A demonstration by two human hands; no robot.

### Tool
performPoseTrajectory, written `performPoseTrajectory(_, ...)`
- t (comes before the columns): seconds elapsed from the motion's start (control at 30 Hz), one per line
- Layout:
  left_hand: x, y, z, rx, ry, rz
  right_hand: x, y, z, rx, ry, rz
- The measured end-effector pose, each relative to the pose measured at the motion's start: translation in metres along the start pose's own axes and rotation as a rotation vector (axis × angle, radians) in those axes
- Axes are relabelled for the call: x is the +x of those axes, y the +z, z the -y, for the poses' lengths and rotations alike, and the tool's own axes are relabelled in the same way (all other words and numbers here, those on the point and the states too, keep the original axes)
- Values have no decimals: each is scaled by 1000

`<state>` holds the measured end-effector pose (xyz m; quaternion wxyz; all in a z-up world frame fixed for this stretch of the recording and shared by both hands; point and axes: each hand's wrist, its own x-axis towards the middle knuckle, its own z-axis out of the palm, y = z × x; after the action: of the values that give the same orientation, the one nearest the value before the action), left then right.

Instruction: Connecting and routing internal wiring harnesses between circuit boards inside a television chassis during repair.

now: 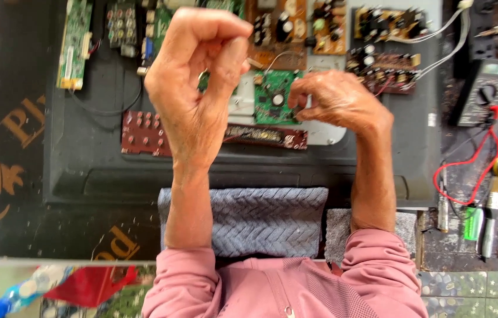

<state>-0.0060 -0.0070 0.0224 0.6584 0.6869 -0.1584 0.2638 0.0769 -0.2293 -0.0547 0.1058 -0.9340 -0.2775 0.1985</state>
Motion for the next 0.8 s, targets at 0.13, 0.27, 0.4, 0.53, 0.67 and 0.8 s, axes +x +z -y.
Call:
performPoseTrajectory(0.13, -4, 6, -2, -2, 4, -9, -2, 5, -6, -11, -44, -18)
performPoseTrajectory(0.27, -5, 6, 2, 66, -67, -49, 0, 8, -10, 58, -110, -13)
performPoseTrajectory(0.4, -5, 9, 6, 38, -72, -55, 0, 9, -15, 73, -99, -45)
performPoseTrajectory(0.53, -8, 8, 10, 77, -78, -64, 1, 13, -15, 108, -106, -23)
performPoseTrajectory(0.67, -10, 8, 14, 71, -46, -63, 3, 17, -17, 111, -103, -28)
performPoseTrajectory(0.8, -11, 8, 14, 84, -54, -57, 5, 19, -20, 109, -91, -30)
